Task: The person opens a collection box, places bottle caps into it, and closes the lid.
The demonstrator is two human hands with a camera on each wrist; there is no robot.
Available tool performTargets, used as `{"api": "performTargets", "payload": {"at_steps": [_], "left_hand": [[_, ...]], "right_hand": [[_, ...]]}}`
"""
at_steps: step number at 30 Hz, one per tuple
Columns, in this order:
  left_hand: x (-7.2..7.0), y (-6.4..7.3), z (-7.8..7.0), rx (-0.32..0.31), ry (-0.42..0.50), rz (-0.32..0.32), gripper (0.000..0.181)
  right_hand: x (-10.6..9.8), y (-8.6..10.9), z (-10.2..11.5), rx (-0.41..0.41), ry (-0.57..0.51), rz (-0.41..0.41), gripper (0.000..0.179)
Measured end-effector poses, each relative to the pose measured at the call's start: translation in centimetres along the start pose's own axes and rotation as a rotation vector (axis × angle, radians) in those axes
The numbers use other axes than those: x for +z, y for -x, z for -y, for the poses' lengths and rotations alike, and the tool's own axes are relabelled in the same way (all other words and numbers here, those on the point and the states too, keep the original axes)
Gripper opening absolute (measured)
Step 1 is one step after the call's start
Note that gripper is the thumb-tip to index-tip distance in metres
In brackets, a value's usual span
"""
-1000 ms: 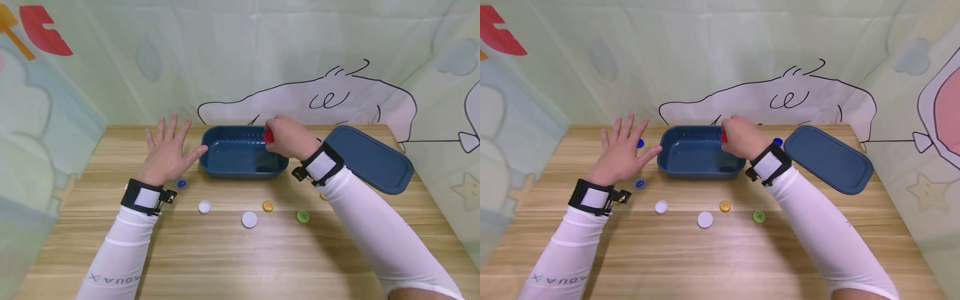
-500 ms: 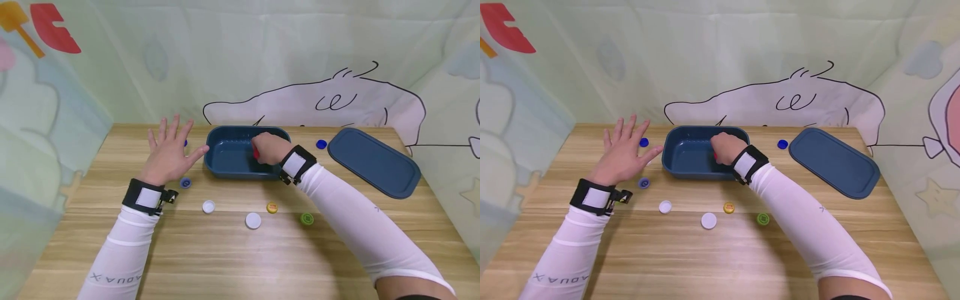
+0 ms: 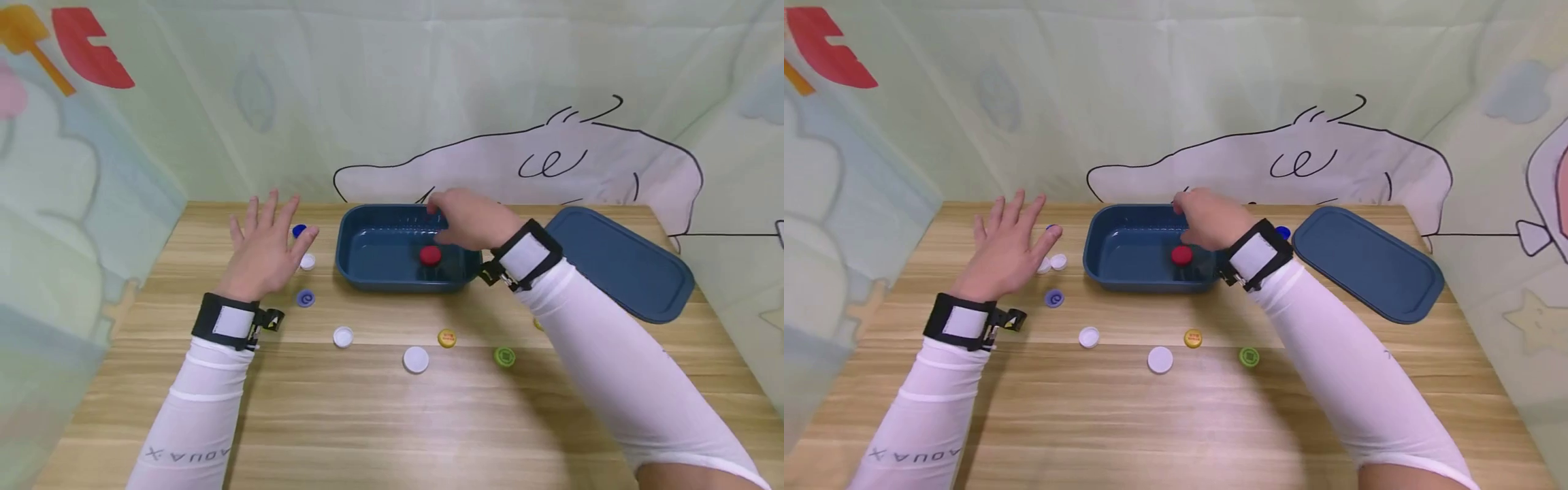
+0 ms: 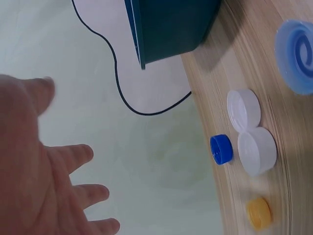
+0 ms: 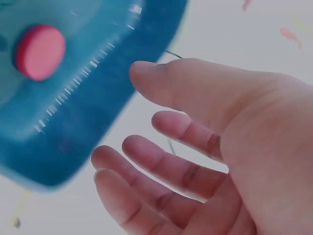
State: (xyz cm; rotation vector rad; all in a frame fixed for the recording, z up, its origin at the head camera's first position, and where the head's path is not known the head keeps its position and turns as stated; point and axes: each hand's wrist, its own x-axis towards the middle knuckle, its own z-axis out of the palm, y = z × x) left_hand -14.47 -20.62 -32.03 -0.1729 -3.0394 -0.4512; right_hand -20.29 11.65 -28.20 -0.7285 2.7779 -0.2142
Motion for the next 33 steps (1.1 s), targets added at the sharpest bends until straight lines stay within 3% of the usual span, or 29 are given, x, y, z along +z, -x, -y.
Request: {"api": "performTargets", "payload": {"at_steps": [5, 9, 14, 19, 26, 33], "left_hand": [[0.1, -0.3, 0.2, -0.005, -0.021, 0.04, 0.07], [0.6, -0.7, 0.5, -0.006, -0.025, 0.106, 0.067], [1.8, -1.2, 1.0, -0.003, -0.023, 0.193, 0.063], [2.8, -1.2, 2.0, 0.005, -0.036, 0.248, 0.06], [3.7, -0.7, 3.2, 0.016, -0.073, 0.235, 0.052], [4.0, -0.6, 4.2, 0.04, -0.116, 0.22, 0.036]], "right_hand": [[-2.7, 3.2, -1.0, 0.068, -0.016, -0.03, 0.045], [-3.6, 6.0, -2.2, 0.112, 0.001, -0.096, 0.047], [-3.0, 8.3, -4.5, 0.163, 0.024, -0.192, 0.074], [-0.5, 8.5, -7.4, 0.216, 0.058, -0.203, 0.089], [3.8, 7.6, -11.3, 0.291, 0.042, -0.102, 0.082], [6.4, 6.1, -13.3, 0.307, 0.011, -0.081, 0.071]]}}
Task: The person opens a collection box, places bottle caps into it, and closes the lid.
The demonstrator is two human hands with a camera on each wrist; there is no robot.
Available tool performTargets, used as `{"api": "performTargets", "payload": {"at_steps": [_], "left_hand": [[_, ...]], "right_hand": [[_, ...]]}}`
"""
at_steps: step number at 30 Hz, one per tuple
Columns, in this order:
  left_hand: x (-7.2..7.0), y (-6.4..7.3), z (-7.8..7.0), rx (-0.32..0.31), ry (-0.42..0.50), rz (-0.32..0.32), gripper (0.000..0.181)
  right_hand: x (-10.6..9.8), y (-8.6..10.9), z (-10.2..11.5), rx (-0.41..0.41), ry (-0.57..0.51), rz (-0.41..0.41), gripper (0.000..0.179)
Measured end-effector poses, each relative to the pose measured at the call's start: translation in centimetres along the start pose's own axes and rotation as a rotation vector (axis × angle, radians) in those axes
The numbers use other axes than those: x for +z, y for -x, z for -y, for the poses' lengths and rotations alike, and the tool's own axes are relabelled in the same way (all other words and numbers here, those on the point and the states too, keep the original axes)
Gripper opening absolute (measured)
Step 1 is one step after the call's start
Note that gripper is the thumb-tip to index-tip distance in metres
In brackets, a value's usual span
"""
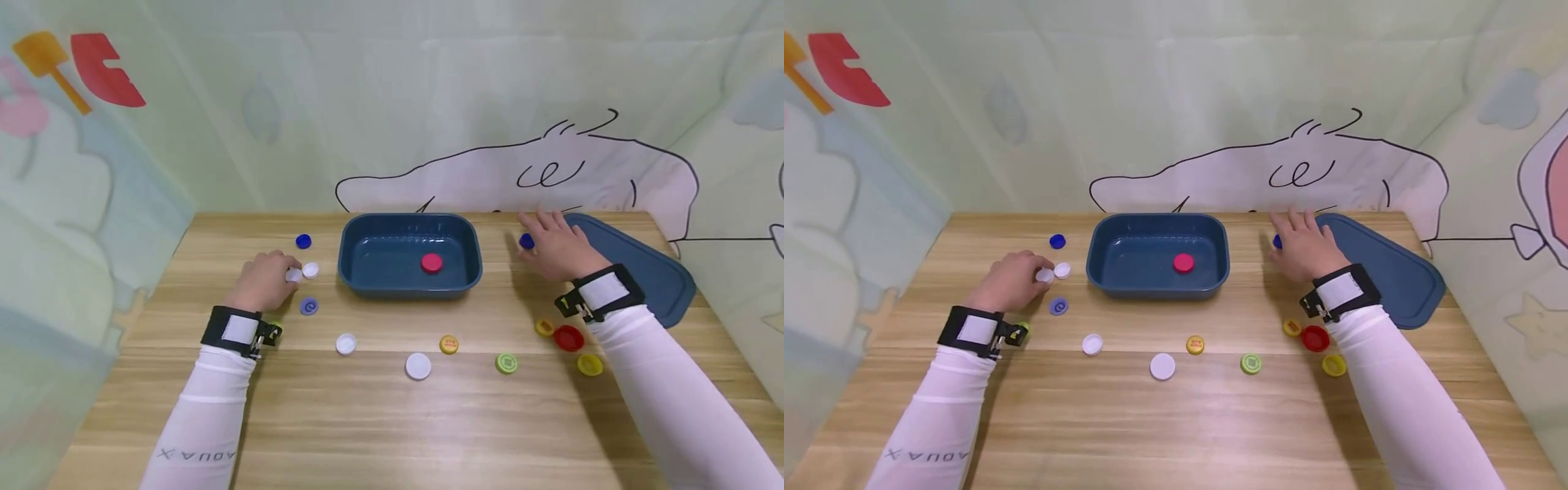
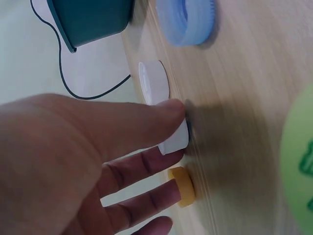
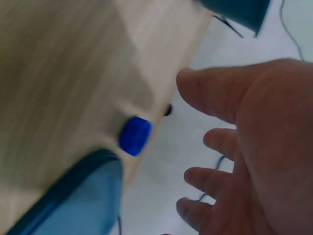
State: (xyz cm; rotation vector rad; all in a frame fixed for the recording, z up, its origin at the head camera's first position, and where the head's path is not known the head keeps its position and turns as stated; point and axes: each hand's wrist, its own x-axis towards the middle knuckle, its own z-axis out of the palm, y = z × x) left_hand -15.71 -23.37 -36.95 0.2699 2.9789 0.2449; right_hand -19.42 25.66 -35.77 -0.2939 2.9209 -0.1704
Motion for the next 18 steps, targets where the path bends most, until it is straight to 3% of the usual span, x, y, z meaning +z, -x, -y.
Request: {"api": "performTargets", "payload": {"at_steps": [5, 10, 14, 18], "left_hand": [[0.1, 0.3, 0.1, -0.017, -0.002, -0.007, 0.033], [-1.1, 0.8, -0.5, -0.038, 0.003, -0.032, 0.038], [-2.9, 1.2, -1.9, -0.019, 0.015, -0.128, 0.037], [-4.5, 1.2, -4.1, 0.063, 0.033, -0.231, 0.037]], "right_hand": [[1.2, -0.6, -0.5, 0.0, 0.007, 0.007, 0.067], [1.4, -0.6, -0.5, 0.026, 0.013, 0.017, 0.067], [1.0, -0.6, -0.3, 0.03, 0.01, 0.019, 0.068], [0.5, -0.5, -0.2, 0.028, 0.006, 0.011, 0.071]]}}
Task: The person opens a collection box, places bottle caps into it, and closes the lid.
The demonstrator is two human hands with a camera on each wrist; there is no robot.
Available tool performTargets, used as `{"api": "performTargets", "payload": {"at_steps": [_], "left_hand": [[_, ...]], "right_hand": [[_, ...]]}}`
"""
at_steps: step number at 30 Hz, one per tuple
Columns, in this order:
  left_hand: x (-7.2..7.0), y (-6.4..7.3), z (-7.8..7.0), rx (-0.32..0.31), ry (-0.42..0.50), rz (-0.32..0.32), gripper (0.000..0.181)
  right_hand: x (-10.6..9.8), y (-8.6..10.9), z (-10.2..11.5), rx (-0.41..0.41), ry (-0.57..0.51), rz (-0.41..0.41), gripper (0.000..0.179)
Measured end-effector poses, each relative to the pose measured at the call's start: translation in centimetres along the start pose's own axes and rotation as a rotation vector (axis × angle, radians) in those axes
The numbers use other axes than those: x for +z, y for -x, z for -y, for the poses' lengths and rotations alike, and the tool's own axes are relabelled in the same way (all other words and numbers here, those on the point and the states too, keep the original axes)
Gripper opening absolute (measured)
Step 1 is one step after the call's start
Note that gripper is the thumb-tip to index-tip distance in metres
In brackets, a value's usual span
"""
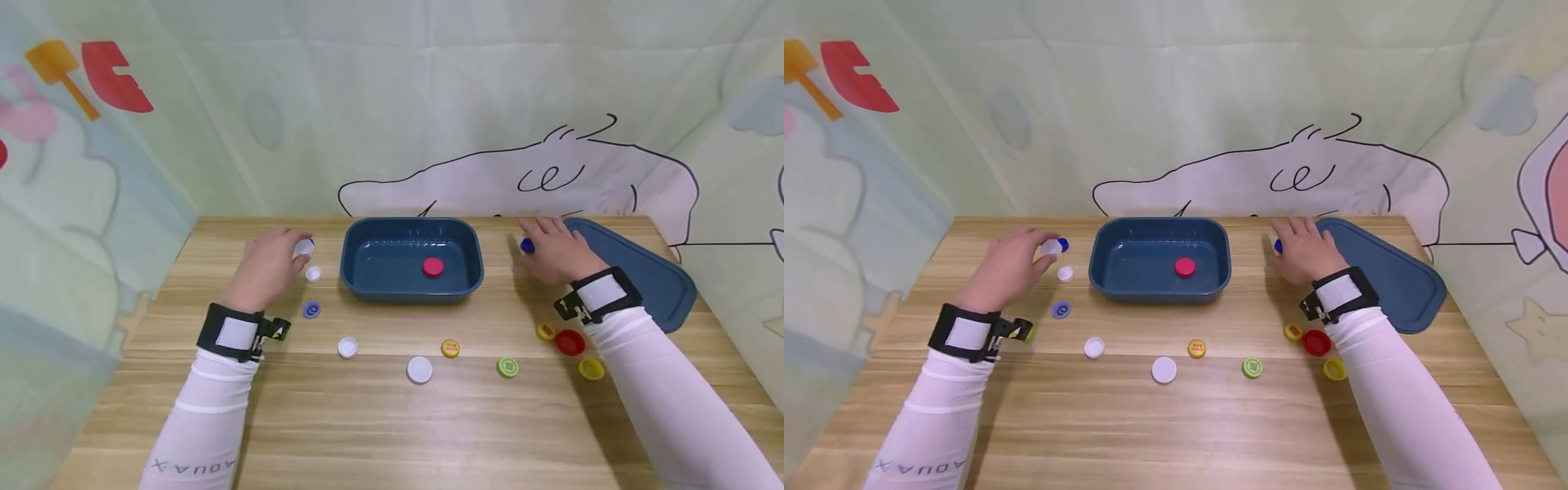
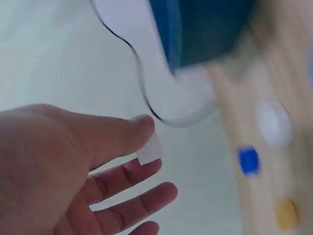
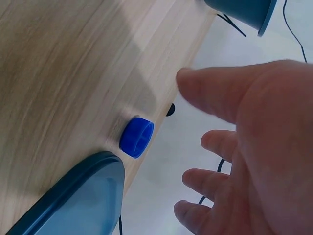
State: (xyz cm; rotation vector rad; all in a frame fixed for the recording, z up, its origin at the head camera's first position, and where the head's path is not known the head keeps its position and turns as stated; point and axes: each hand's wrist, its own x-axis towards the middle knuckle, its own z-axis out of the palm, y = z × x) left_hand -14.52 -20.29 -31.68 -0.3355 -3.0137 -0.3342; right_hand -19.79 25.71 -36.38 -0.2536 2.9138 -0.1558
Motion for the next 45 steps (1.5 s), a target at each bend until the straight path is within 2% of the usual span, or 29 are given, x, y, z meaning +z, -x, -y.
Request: {"api": "performTargets", "payload": {"at_steps": [3, 6, 11, 17, 22, 25, 28, 33, 39, 42, 45], "left_hand": [[-0.4, -0.5, -2.1, 0.063, 0.019, -0.027, 0.037], [0.0, -1.4, -4.2, 0.105, 0.017, -0.019, 0.037], [1.8, -2.8, -7.0, 0.142, -0.048, 0.066, 0.035], [3.8, -3.6, -8.7, 0.157, -0.117, 0.175, 0.035], [4.4, -3.9, -9.1, 0.136, -0.119, 0.206, 0.044], [4.4, -3.8, -8.9, 0.117, -0.093, 0.185, 0.059], [4.1, -3.6, -8.2, 0.093, -0.067, 0.135, 0.074], [2.8, -2.9, -6.1, 0.033, -0.044, 0.048, 0.09], [1.4, -1.7, -3.0, -0.047, -0.012, 0.014, 0.092], [1.2, -1.1, -1.2, -0.077, 0.005, 0.015, 0.091], [1.4, -0.7, 0.2, -0.11, 0.015, 0.027, 0.09]], "right_hand": [[-0.2, 0.1, -0.1, 0.003, -0.011, -0.005, 0.076], [-0.3, 0.1, -0.2, 0.01, -0.02, 0.001, 0.081], [-0.4, 0.1, -0.1, 0.018, -0.024, 0.01, 0.083], [-0.3, -0.3, 0.4, 0.009, 0.002, -0.004, 0.077], [-0.3, -0.4, 0.4, 0.008, 0.016, -0.004, 0.07], [-0.3, -0.4, 0.4, 0.013, 0.019, 0.009, 0.067], [-0.3, -0.5, 0.2, 0.015, 0.023, 0.021, 0.063], [-0.1, -1.1, 0.2, 0.018, 0.034, 0.021, 0.057], [0.5, -1.8, 0.0, 0.035, 0.05, -0.05, 0.047], [0.7, -2.0, -0.1, 0.03, 0.059, -0.08, 0.04], [0.7, -2.1, -0.1, 0.014, 0.053, -0.073, 0.033]]}}
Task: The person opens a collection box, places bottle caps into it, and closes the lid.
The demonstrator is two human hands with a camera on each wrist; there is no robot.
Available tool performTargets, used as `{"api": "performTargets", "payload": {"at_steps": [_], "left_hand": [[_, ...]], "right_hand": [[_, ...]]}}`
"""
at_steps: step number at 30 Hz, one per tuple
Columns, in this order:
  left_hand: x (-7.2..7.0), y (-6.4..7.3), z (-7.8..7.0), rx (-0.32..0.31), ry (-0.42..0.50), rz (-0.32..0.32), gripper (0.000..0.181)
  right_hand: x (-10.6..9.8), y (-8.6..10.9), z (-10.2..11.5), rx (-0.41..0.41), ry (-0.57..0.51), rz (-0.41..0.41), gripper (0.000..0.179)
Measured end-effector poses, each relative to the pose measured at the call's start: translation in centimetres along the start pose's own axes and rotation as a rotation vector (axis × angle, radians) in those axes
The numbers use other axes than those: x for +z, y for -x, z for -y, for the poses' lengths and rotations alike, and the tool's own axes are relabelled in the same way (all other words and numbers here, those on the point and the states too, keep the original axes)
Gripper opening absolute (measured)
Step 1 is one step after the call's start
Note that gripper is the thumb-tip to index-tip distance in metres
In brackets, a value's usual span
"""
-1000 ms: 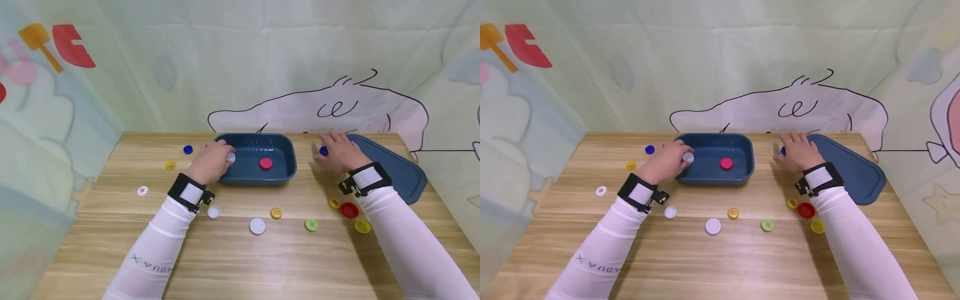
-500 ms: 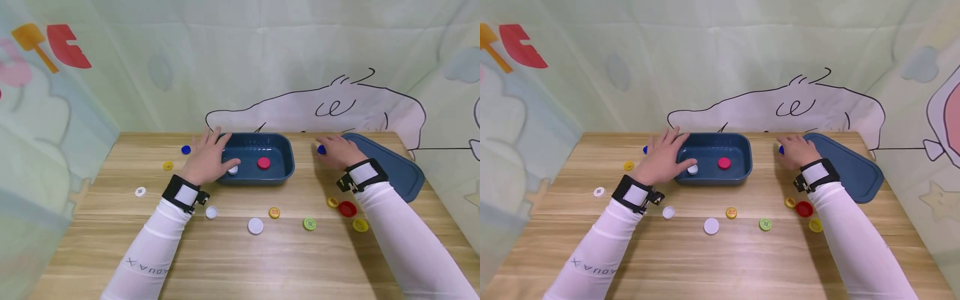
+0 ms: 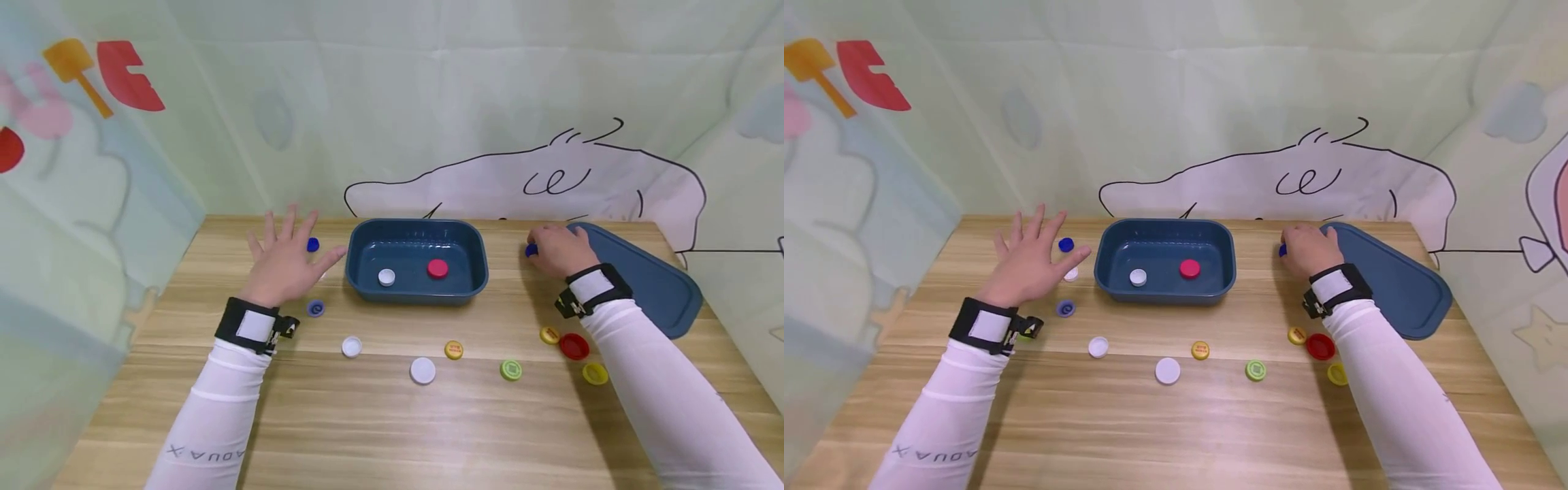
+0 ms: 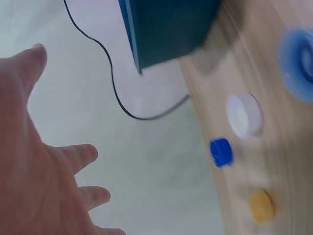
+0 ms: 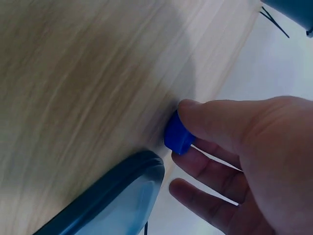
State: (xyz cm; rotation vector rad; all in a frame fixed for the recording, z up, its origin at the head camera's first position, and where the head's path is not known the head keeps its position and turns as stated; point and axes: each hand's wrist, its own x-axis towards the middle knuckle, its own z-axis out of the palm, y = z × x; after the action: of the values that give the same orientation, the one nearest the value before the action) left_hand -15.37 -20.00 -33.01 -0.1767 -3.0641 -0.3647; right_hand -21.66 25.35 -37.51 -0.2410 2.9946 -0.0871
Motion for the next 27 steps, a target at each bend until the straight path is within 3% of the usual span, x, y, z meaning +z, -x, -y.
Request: {"api": "performTargets", "payload": {"at_steps": [4, 9, 16, 21, 27], "left_hand": [[0.4, 0.4, 1.2, -0.04, 0.009, 0.023, 0.088], [1.1, 0.7, 2.6, -0.067, 0.015, 0.042, 0.089], [1.4, 1.1, 3.9, -0.079, -0.003, 0.061, 0.092], [1.3, 1.3, 4.2, -0.088, -0.007, 0.057, 0.093], [1.2, 1.6, 4.5, -0.092, 0.011, 0.058, 0.092]], "right_hand": [[-0.2, 0.2, 0.0, -0.006, -0.012, 0.02, 0.028], [-2.4, 1.0, 1.5, -0.023, -0.058, -0.051, 0.031], [-6.4, 1.8, 7.6, -0.179, -0.01, -0.115, 0.033], [-6.9, 1.4, 12.4, -0.322, 0.029, -0.062, 0.034], [-4.9, 0.4, 15.8, -0.465, 0.052, 0.089, 0.034]]}}
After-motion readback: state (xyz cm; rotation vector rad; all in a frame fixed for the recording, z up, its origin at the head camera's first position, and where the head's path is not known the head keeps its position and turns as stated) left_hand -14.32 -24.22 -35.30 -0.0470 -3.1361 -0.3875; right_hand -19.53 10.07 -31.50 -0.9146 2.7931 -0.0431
